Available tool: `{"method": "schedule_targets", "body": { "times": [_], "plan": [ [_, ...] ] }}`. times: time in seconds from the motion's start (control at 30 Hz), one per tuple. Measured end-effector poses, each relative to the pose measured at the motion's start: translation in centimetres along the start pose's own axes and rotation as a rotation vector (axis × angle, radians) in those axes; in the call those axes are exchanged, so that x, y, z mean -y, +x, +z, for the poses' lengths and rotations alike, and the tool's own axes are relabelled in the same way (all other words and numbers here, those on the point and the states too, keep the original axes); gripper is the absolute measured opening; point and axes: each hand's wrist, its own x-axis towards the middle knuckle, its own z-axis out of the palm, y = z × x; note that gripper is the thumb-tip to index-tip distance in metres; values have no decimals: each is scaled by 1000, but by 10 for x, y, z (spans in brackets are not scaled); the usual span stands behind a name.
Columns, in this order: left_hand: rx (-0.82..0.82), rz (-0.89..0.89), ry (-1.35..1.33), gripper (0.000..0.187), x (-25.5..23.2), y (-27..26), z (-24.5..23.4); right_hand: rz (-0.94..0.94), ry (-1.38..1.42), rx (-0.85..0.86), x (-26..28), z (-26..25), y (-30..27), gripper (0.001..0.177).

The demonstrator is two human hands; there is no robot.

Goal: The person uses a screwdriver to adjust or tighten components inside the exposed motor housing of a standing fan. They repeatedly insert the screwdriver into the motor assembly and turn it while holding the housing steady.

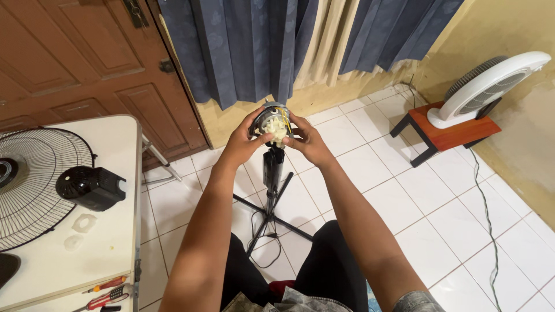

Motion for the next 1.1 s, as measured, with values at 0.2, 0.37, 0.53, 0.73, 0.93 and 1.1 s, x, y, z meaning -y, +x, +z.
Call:
{"method": "schedule_targets", "body": {
  "times": [0.2, 0.37, 0.53, 0.73, 0.93, 1.1],
  "plan": [
    [-45, 118, 100, 90, -15, -11, -4, 11, 13, -50, -3, -1, -2, 84],
    [-154, -14, 179, 82, -25, -38, -13, 3, 30, -200, -17, 11, -23, 85],
    [-255, -60, 273, 65, -23, -83, -31, -3, 4, -449, -38, 38, -55, 72],
    [-437, -80, 323, 47, -6, -150, -50, 66, 171, -511, -55, 95, -71, 40],
    [-624, -60, 411, 29, 8, -224, -57, 140, 118, -167, -50, 177, -79, 14],
    [-830, -173, 382, 23, 9, -290, -70, 113, -48, 140, -40, 255, -81, 14]
  ]
}}
